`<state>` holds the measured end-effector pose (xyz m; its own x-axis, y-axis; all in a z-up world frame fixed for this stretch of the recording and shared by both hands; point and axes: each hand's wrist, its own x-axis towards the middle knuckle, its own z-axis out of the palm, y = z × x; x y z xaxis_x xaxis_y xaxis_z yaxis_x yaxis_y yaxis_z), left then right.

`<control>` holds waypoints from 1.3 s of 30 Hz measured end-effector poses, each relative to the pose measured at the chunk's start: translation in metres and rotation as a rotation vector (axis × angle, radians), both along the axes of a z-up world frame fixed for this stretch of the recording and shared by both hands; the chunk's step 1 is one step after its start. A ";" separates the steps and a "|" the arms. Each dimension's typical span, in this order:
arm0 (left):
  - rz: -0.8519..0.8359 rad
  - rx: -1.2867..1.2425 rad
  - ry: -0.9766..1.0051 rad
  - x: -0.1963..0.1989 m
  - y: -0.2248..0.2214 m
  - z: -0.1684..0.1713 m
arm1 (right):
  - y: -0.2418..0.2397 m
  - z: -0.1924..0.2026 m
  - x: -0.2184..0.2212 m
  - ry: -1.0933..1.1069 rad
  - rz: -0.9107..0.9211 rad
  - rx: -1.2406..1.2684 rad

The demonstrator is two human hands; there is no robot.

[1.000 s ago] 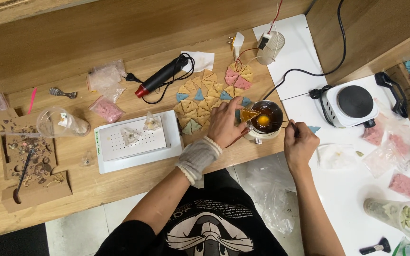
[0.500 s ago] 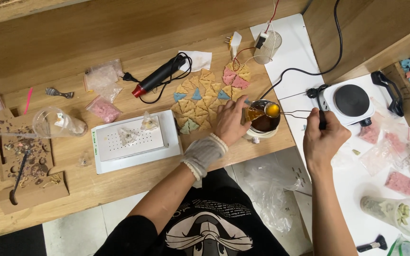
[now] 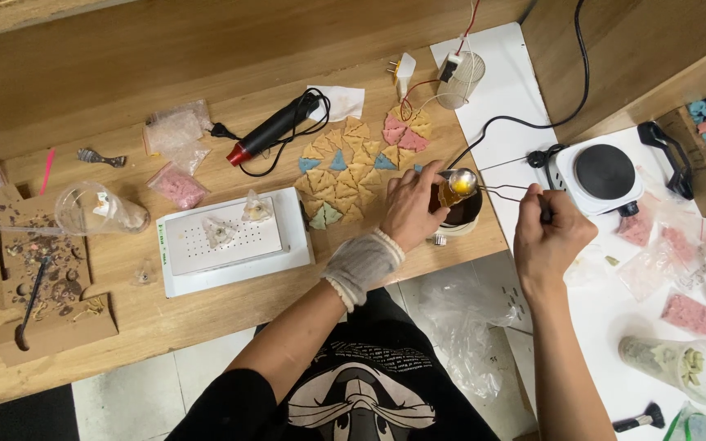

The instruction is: Manually dipping wicks and assembling small decorative wax melts or candles in a workshop.

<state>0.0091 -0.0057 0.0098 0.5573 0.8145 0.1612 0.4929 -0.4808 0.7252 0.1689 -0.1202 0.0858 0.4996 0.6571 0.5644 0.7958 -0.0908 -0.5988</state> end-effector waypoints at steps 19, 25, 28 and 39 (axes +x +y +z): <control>0.334 0.005 -0.196 -0.141 -0.026 0.058 | 0.001 -0.074 0.028 0.195 -0.042 -0.082; 0.568 0.110 -0.089 -0.244 -0.049 0.071 | 0.001 -0.107 0.031 0.174 -0.010 -0.125; 0.702 0.074 -0.049 -0.288 -0.058 0.058 | -0.001 -0.112 0.034 0.159 0.023 -0.114; 0.981 0.108 0.055 -0.333 -0.056 0.003 | -0.004 -0.128 0.053 0.087 0.029 -0.134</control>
